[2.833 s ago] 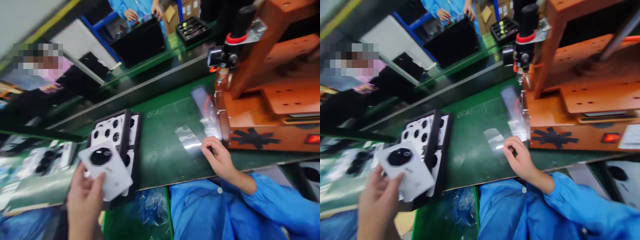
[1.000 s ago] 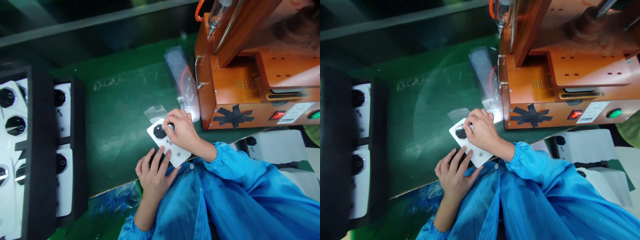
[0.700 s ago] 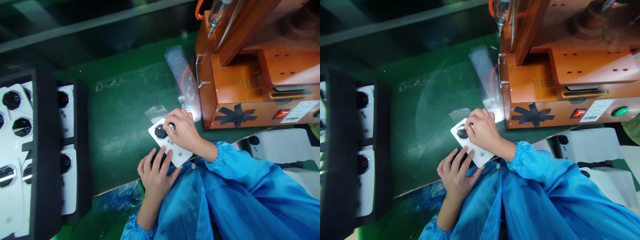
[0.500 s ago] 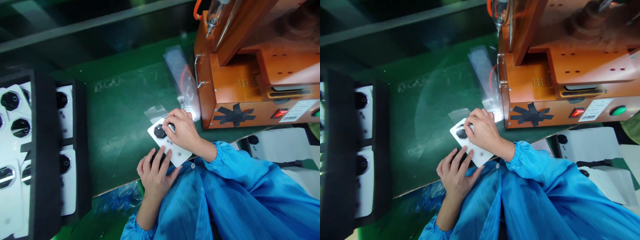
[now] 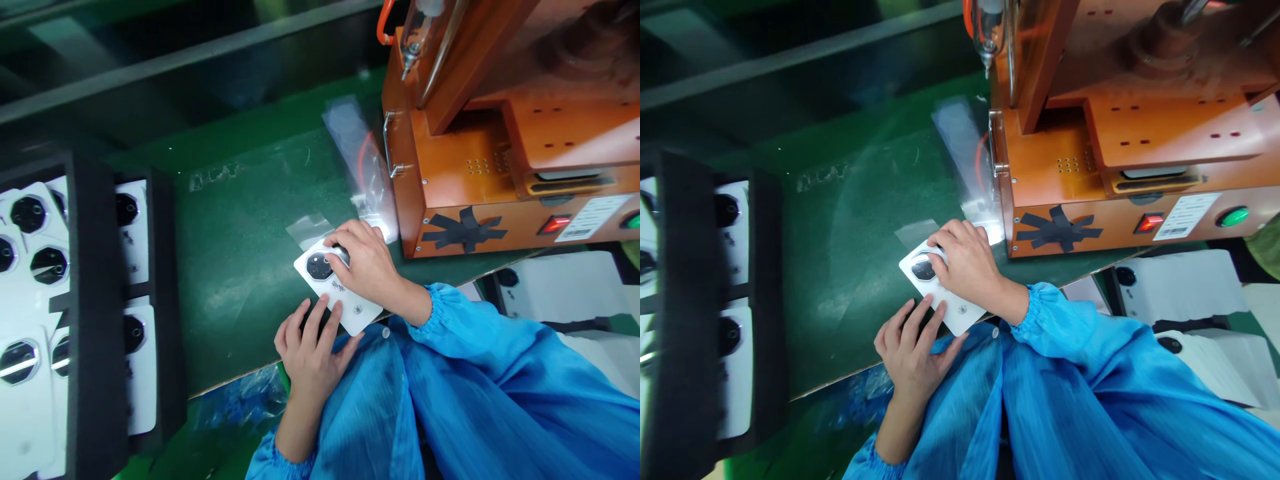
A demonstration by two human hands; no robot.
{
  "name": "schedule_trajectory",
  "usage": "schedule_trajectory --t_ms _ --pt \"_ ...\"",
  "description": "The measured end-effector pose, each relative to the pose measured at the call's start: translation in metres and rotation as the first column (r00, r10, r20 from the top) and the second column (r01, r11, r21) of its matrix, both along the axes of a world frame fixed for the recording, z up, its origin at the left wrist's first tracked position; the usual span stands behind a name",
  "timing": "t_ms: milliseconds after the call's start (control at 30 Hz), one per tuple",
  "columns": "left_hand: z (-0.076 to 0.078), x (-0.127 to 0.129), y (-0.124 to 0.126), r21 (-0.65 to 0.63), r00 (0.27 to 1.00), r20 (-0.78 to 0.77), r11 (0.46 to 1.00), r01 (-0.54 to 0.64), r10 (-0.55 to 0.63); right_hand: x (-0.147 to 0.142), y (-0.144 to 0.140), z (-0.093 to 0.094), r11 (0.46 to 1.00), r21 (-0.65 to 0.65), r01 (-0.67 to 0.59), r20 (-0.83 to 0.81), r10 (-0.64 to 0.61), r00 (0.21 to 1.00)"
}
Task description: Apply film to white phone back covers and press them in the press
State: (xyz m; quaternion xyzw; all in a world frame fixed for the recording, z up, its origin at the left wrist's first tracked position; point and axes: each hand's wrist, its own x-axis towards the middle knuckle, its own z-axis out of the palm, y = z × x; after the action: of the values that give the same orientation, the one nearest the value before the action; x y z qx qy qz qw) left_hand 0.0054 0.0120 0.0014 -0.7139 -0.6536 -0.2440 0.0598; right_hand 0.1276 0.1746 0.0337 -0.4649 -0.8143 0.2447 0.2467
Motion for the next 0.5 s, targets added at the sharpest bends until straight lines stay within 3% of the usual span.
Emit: schedule_trajectory --t_ms 167,267,367,433,500 --pt "-0.001 0.001 0.0 0.005 1.0 0.015 1.0 0.0 0.0 0.018 -0.01 0.011 0.999 0.032 -0.036 -0.083 0.039 0.996" --pt "0.004 -0.001 -0.002 -0.04 0.999 0.043 0.999 0.001 0.001 0.044 -0.026 0.023 0.961 0.065 -0.268 -0.072 0.273 0.959" --pt "0.014 -0.006 -0.005 -0.114 0.992 0.124 0.992 0.052 -0.038 0.07 -0.045 0.034 0.849 0.02 -0.527 0.037 0.526 0.849" --pt "0.02 -0.01 -0.007 -0.111 0.973 0.21 0.987 0.117 -0.092 0.079 -0.058 0.038 0.821 0.017 -0.571 0.139 0.563 0.815" --pt "0.024 -0.011 -0.005 -0.046 0.944 0.295 0.984 0.17 -0.149 0.081 -0.068 0.038 0.835 0.09 -0.544 0.228 0.514 0.827"
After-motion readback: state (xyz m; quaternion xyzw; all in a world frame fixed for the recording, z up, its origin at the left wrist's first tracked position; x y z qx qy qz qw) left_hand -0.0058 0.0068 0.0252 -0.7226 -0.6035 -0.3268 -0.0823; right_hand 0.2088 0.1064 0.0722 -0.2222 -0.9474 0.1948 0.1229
